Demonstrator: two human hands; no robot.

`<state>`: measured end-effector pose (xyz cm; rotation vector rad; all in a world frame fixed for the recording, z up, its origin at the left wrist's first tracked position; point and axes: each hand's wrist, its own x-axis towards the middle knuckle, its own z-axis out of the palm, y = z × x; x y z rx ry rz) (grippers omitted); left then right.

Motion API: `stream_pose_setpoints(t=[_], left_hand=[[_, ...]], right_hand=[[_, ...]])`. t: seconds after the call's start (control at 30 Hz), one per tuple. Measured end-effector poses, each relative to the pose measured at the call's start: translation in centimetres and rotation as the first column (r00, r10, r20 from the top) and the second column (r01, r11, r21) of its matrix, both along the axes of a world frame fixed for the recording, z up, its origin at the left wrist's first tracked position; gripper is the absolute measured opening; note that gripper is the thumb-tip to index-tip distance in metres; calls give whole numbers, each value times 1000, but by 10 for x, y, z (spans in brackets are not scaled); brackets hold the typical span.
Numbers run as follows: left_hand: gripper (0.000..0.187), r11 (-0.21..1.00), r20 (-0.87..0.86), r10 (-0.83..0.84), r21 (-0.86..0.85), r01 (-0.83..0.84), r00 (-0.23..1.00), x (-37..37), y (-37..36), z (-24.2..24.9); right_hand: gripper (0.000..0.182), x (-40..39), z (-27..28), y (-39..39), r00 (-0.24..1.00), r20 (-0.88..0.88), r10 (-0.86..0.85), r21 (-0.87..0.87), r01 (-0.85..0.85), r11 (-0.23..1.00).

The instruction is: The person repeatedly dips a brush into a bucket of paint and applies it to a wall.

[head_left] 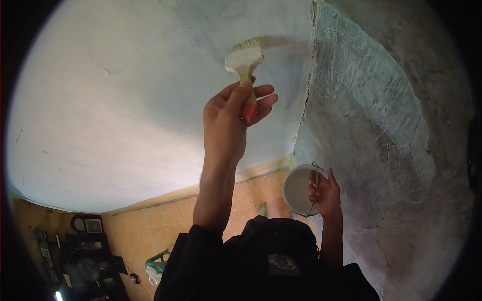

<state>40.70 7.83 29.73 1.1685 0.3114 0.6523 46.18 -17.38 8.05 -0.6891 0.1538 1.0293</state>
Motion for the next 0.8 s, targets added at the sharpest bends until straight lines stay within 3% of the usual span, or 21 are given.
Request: stream_pose_setpoints(t=[0.13, 0.3, 0.4, 0.53, 0.67, 0.8], left_hand=[[42, 993, -28, 2, 116, 1, 1000, 9, -6, -21], [42, 987, -39, 55, 151, -48, 998, 25, -19, -85], [40, 993, -30, 80, 89, -77, 996, 54, -12, -166], [37, 979, -200, 132, 180, -96, 971, 69, -25, -268], [37, 997, -344, 48, 67, -26, 938, 63, -41, -342], [36, 998, -449, -46, -54, 25, 893, 53, -49, -346]], right_hand=[[53, 1, -1, 1, 999, -7, -34, 6, 34, 999], [54, 2, -3, 0, 1000, -23, -6, -26, 6, 1000], [54, 1, -3, -1, 1000, -7, -5, -38, 5, 999], [52, 3, -7, -10, 1000, 27, -2, -8, 2, 1000], [52, 3, -3, -13, 1000, 17, -24, -35, 24, 999], [52, 0, -4, -16, 999, 42, -21, -38, 22, 999]])
